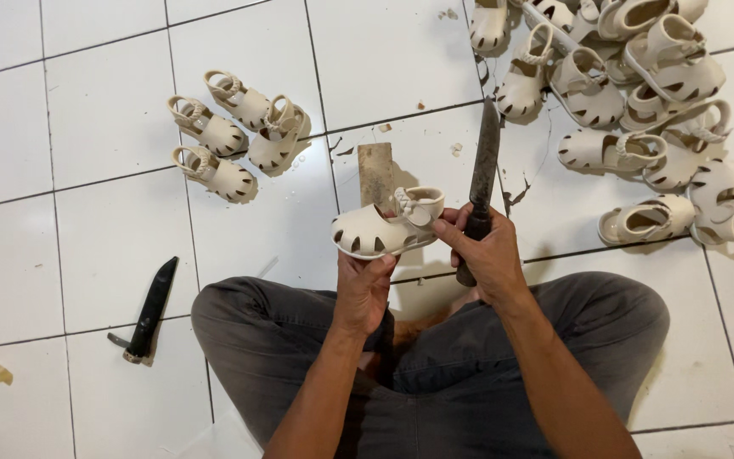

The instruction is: The person sits on a tiled floor and uses a knife to trim excess material from the edges of small white sandals. They place each sandal on a wooden block, shave off bits of material, and then set the finished sandal aside. The process is repeated for multiple sandals.

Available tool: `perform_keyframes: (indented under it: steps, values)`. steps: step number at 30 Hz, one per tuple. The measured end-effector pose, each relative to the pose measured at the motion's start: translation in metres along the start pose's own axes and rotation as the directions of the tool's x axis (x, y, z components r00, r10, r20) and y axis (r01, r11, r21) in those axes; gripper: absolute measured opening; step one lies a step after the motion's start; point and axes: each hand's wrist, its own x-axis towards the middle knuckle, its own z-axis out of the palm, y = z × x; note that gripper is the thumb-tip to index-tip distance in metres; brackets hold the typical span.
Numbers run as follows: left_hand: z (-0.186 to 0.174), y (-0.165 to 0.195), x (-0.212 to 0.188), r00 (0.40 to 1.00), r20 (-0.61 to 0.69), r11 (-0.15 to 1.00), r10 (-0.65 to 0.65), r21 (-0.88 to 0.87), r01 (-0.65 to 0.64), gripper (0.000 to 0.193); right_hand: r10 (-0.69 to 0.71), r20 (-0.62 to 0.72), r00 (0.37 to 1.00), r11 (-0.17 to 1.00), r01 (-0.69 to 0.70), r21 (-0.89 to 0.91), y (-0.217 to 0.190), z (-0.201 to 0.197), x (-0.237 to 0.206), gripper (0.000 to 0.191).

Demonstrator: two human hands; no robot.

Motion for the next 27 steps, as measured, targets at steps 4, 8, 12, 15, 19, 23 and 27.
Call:
perform_keyframes:
  steps: [4, 8, 12, 15, 19, 23, 27]
  values:
    - [-0.003, -0.005, -0.001, 0.999, 0.002, 0.998, -0.051, 0.036, 0.051, 0.080, 0.017, 0.005, 1.000, 1.000, -0.017, 0.003, -0.003, -0.003, 0.000, 0.029]
    - [-0.004, -0.011, -0.003, 0.995, -0.018, 0.991, -0.102, 0.090, 0.104, 0.086, 0.032, 0.009, 0.999, 0.999, -0.032, -0.027, -0.005, -0.005, 0.000, 0.031]
    - [0.001, -0.004, -0.011, 0.997, -0.079, 0.947, -0.009, 0.321, 0.034, 0.080, -0.007, 0.051, 0.999, 0.999, 0.009, -0.053, -0.007, -0.007, 0.000, 0.030]
    - [0.007, 0.018, -0.020, 0.972, -0.036, 0.615, 0.231, 0.779, -0.117, 0.060, -0.042, 0.079, 0.996, 0.983, 0.056, -0.177, -0.008, -0.008, 0.000, 0.030]
    - [0.020, 0.032, -0.013, 0.930, 0.277, -0.009, 0.241, 0.959, -0.283, 0.028, -0.017, 0.110, 0.994, 0.974, 0.041, -0.223, -0.006, -0.003, -0.001, 0.025]
    - [0.030, 0.026, -0.003, 0.989, 0.080, 0.124, 0.124, 0.988, -0.095, 0.025, -0.066, 0.126, 0.990, 0.958, 0.098, -0.270, -0.004, 0.001, 0.000, 0.029]
    - [0.032, 0.014, 0.003, 0.985, 0.000, 0.208, 0.170, 0.977, -0.035, 0.029, -0.072, 0.141, 0.987, 0.954, 0.109, -0.278, -0.001, 0.000, 0.000, 0.033]
